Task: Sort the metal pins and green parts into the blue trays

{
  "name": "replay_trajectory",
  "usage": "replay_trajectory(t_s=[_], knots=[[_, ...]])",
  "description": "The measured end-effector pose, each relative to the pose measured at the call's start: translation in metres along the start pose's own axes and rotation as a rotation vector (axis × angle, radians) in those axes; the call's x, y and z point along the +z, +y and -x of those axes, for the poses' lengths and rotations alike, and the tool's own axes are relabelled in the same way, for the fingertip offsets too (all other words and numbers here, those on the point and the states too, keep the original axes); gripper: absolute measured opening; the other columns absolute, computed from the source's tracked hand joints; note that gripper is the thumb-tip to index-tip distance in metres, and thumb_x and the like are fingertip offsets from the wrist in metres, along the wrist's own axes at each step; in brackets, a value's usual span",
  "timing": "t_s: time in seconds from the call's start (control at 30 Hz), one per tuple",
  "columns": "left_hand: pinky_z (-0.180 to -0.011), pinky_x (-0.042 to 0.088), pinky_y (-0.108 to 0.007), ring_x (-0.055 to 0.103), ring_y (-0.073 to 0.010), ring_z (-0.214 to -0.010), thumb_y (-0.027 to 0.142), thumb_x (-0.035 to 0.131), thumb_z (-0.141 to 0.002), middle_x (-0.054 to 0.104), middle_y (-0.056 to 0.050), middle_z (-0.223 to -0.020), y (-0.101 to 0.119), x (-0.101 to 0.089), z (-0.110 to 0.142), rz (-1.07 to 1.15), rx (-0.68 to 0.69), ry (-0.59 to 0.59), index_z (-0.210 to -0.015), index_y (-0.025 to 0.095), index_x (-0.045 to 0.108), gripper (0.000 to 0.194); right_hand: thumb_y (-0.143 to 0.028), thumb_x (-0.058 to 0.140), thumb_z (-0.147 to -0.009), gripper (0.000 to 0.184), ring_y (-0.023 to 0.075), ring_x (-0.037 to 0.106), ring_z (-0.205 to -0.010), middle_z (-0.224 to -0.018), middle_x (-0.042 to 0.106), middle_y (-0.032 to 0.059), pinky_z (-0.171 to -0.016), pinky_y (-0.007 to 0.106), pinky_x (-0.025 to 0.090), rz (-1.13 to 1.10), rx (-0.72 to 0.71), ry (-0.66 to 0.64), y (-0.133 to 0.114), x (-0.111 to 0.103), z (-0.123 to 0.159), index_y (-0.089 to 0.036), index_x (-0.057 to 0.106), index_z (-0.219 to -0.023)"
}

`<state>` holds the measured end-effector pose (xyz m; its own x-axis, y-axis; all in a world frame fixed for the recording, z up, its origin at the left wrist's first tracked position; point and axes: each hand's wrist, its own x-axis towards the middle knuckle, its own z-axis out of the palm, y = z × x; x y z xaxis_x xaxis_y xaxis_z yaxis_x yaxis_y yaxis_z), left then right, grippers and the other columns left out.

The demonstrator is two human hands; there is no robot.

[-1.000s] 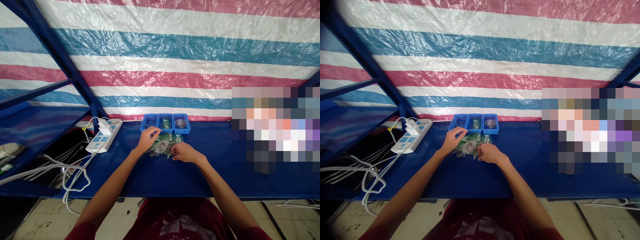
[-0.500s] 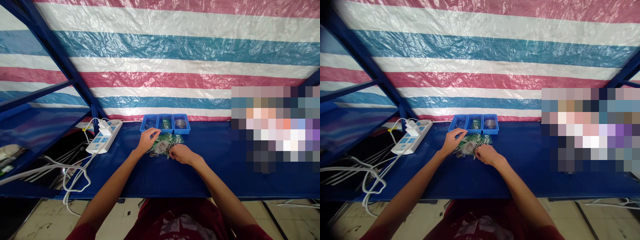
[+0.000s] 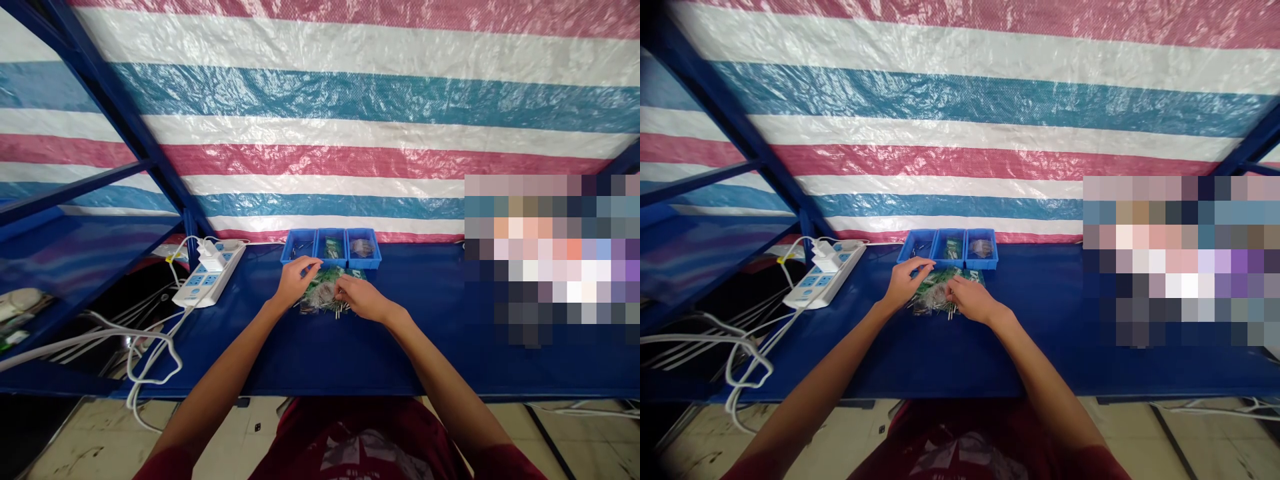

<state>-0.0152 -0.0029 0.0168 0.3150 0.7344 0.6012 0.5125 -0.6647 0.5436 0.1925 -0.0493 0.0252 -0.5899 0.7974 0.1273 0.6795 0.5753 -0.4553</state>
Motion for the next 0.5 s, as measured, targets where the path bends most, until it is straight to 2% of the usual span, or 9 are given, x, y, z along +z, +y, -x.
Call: replay_trajectory(t_s=[0.1,0.23,0.37,0.43,0.5], knots=[[-0.065,0.048,-0.025,0.064,-0.0165,-0.073,0.033,0.050,-0.093,0.072,-0.006,-0.084,-0.001,0.003,0.001,0.004,0.003,-0.003,-0.092,0.017,0.070,0.026,-0.012,0.043,-0.091,0.011,0.0155,0.052,-0.076,-0.094,0.057,0.0055,-0.067,0.025,0.036,-0.064,-0.014,0.148,0.001,-0.003,-0.011,-0.019,0.051,-0.088],[-0.068,0.049,-0.026,0.063,-0.0161,-0.071,0.033,0.051,-0.092,0.072,-0.005,-0.084,-0.002,0.006,0.002,0.013,-0.008,0.002,-0.092,0.017,0.070,0.025,-0.017,0.044,-0.089,0.009,0.0161,0.055,-0.073,-0.082,0.060,0.0022,-0.069,0.027,0.040,-0.275,-0.022,0.338,0.003,-0.004,-0.034,-0.020,0.051,-0.085],[-0.070,0.050,-0.027,0.064,-0.0162,-0.070,0.034,0.051,-0.092,0.073,-0.005,-0.085,0.000,0.008,0.002,0.058,-0.047,0.002,-0.096,0.017,0.070,0.026,-0.025,0.047,-0.088,0.014,0.0157,0.060,-0.068,-0.085,0.063,0.0028,-0.065,0.027,0.045,-0.511,0.056,0.556,0.008,0.004,-0.048,-0.020,0.058,-0.095],[-0.071,0.051,-0.027,0.065,-0.0167,-0.072,0.035,0.051,-0.092,0.073,-0.005,-0.086,0.002,0.009,0.001,0.076,-0.062,-0.003,-0.097,0.017,0.070,0.026,-0.031,0.047,-0.089,0.018,0.0141,0.058,-0.057,-0.078,0.063,0.0014,-0.057,0.027,0.047,-0.641,0.093,0.596,0.011,0.011,-0.048,-0.021,0.060,-0.094],[-0.072,0.051,-0.028,0.066,-0.0172,-0.074,0.035,0.051,-0.092,0.074,-0.006,-0.089,0.003,0.009,0.000,0.087,-0.071,-0.011,-0.097,0.017,0.070,0.026,-0.038,0.051,-0.087,0.020,0.0143,0.060,-0.055,-0.073,0.064,0.0009,-0.055,0.028,0.050,-0.759,0.115,0.629,0.013,0.017,-0.045,-0.021,0.061,-0.090]])
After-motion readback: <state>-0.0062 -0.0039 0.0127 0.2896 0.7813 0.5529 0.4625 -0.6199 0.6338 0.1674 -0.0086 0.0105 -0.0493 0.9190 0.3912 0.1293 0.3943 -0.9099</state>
